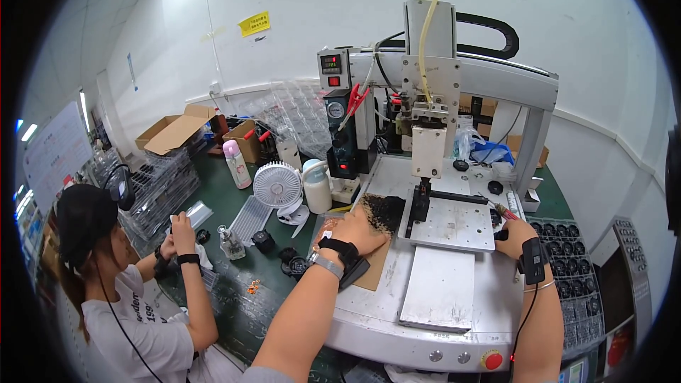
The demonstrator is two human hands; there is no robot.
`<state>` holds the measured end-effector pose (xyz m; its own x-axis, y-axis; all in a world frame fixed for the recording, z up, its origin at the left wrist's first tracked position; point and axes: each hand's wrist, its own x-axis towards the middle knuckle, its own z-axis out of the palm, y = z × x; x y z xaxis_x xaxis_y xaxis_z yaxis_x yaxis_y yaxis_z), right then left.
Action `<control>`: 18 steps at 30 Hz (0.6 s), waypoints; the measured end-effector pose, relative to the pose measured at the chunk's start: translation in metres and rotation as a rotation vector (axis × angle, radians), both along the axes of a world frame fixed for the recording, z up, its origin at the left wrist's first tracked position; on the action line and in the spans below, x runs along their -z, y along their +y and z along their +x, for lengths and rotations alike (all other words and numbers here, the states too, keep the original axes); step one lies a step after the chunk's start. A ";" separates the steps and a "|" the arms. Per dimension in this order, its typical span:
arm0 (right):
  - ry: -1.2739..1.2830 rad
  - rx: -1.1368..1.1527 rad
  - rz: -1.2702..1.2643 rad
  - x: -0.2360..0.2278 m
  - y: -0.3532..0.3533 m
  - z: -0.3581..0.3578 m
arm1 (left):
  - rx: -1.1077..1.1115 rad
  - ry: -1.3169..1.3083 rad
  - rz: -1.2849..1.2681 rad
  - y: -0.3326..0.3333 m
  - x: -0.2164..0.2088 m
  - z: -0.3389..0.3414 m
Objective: The person operates a machine using a handheld controller, places a watch case onto the platform, and removes it after the machine applies a component. They then manually attach a strap to the watch case before placing the assembly into a tray.
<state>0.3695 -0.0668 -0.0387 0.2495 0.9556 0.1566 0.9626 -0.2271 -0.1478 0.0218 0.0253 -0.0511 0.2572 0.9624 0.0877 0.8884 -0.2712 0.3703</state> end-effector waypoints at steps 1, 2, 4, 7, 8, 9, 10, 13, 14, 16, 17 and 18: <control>-0.003 0.000 0.003 0.000 0.000 0.000 | 0.002 0.005 -0.003 -0.001 -0.001 0.000; -0.003 -0.002 0.003 -0.001 0.000 -0.001 | 0.002 0.010 -0.007 -0.001 -0.002 0.000; 0.012 0.005 -0.016 -0.002 0.000 -0.001 | 0.000 0.013 -0.057 -0.003 -0.008 0.000; -0.002 0.008 0.006 0.000 -0.002 0.000 | 0.001 0.016 -0.104 -0.005 -0.012 0.002; -0.002 0.006 0.006 0.000 -0.002 0.000 | 0.000 0.018 -0.103 -0.005 -0.012 0.002; 0.002 0.003 0.014 0.000 -0.002 0.001 | -0.002 0.018 -0.103 -0.005 -0.011 0.003; 0.005 0.000 0.023 0.000 -0.002 0.001 | -0.004 0.011 -0.058 -0.006 -0.010 0.003; 0.004 0.002 0.015 0.000 -0.002 0.002 | -0.005 0.000 -0.018 -0.007 -0.009 0.005; 0.005 0.001 0.015 -0.001 -0.002 0.001 | -0.006 -0.003 -0.021 -0.007 -0.009 0.004; 0.008 -0.003 0.016 -0.003 -0.002 -0.002 | -0.008 -0.003 -0.022 -0.009 -0.011 0.002; 0.010 -0.001 0.014 -0.001 -0.002 -0.001 | -0.005 -0.002 -0.024 -0.008 -0.010 0.003; 0.005 -0.002 0.015 0.001 -0.001 0.001 | -0.003 0.000 -0.025 -0.008 -0.010 0.003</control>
<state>0.3705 -0.0683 -0.0399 0.2481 0.9538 0.1695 0.9624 -0.2226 -0.1559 0.0252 0.0170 -0.0411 0.2541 0.9651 0.0632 0.8892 -0.2589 0.3772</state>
